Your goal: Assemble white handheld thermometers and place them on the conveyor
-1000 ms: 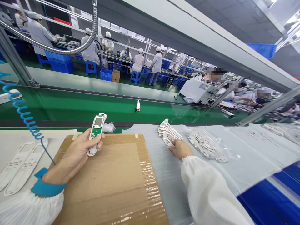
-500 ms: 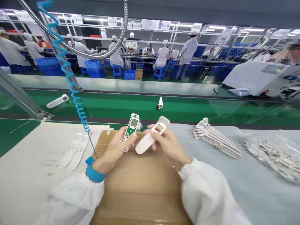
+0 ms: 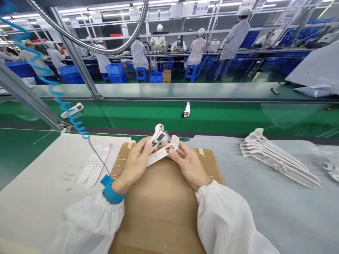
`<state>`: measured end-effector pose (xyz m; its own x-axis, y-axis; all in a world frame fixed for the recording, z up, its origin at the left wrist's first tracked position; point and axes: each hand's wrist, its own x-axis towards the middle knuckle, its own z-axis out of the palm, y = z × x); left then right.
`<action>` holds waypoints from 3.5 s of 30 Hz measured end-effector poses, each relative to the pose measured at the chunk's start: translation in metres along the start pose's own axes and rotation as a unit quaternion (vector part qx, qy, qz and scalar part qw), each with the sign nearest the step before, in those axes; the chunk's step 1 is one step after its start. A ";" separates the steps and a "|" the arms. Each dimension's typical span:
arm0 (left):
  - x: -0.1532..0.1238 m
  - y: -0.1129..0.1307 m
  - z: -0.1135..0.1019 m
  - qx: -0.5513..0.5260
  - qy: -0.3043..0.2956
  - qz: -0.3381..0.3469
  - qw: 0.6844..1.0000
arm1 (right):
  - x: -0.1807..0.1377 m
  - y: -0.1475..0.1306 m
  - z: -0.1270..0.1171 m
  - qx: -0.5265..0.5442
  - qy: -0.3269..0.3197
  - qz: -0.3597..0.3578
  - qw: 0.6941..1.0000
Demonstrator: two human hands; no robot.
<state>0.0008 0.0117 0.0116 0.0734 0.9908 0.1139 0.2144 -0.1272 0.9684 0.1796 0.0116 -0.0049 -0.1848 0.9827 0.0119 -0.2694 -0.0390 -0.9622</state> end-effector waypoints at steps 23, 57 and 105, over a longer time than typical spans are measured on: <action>-0.028 0.015 0.029 0.380 -0.220 0.081 0.895 | -0.005 -0.014 0.014 0.315 0.147 0.128 0.929; -0.025 0.011 0.022 0.390 0.055 0.235 0.889 | -0.013 0.002 0.042 0.315 -0.003 0.111 0.942; -0.037 0.011 0.030 0.395 -0.165 0.160 0.890 | -0.002 -0.020 0.012 0.426 0.167 0.139 0.878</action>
<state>0.0295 -0.0276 0.0115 0.5072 0.8473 0.1578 0.7390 -0.5218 0.4262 0.1743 0.0084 0.0177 -0.1058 0.9065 -0.4086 -0.8938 -0.2668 -0.3605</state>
